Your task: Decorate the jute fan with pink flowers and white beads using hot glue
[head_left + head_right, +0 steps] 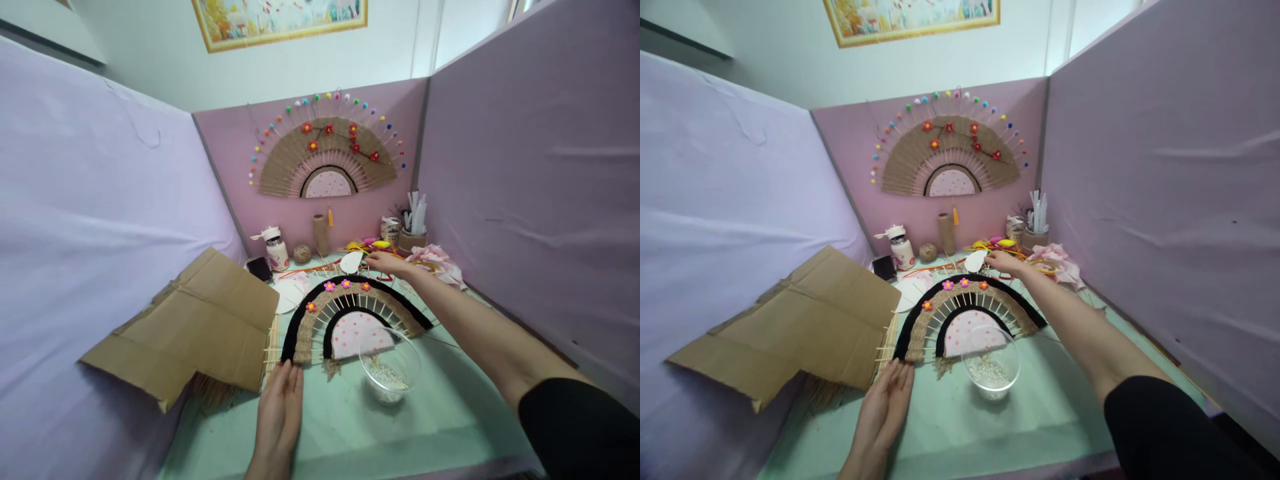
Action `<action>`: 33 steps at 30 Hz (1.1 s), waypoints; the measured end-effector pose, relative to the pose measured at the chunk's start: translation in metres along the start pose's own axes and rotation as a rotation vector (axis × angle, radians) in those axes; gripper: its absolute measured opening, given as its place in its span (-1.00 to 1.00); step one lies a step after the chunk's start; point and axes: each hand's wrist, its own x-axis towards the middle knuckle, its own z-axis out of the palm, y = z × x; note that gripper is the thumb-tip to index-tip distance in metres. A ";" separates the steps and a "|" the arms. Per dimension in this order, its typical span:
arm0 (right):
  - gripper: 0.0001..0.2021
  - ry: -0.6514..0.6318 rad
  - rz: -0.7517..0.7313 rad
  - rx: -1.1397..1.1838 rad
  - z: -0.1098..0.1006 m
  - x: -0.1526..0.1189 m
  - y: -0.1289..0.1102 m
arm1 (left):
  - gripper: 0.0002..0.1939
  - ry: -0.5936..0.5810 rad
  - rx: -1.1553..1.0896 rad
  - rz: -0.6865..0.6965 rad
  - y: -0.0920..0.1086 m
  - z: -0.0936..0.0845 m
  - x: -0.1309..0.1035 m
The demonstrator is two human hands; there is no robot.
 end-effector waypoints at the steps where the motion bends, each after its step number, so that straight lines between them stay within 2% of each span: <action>1: -0.68 -0.035 0.019 0.024 0.005 0.010 -0.001 | -0.85 0.001 -0.030 -0.035 0.004 0.004 0.002; 4: -0.68 -0.140 0.053 0.101 0.016 0.030 -0.001 | -0.86 -0.021 -0.061 -0.087 0.010 0.013 0.005; 8: -0.68 -0.236 0.063 0.176 0.019 0.039 -0.001 | -0.87 -0.057 -0.005 -0.101 0.011 0.018 0.009; 14: -0.70 -0.226 0.025 0.209 0.007 0.032 -0.003 | -0.87 -0.070 -0.010 -0.109 0.010 0.018 0.014; 19: -0.69 -0.075 -0.080 0.210 -0.017 0.011 -0.017 | -0.83 -0.128 -0.034 -0.040 0.022 0.025 0.021; 24: -0.72 0.174 -0.223 0.205 -0.039 -0.025 -0.039 | -0.80 -0.209 -0.100 0.053 0.036 0.044 0.039; 29: -0.81 0.394 -0.330 0.217 -0.032 -0.058 -0.050 | -0.70 -0.211 -0.221 0.060 0.032 0.053 0.063; 33: -0.78 0.466 -0.383 0.227 -0.020 -0.073 -0.049 | -0.77 -0.170 -0.221 -0.010 0.029 0.050 0.073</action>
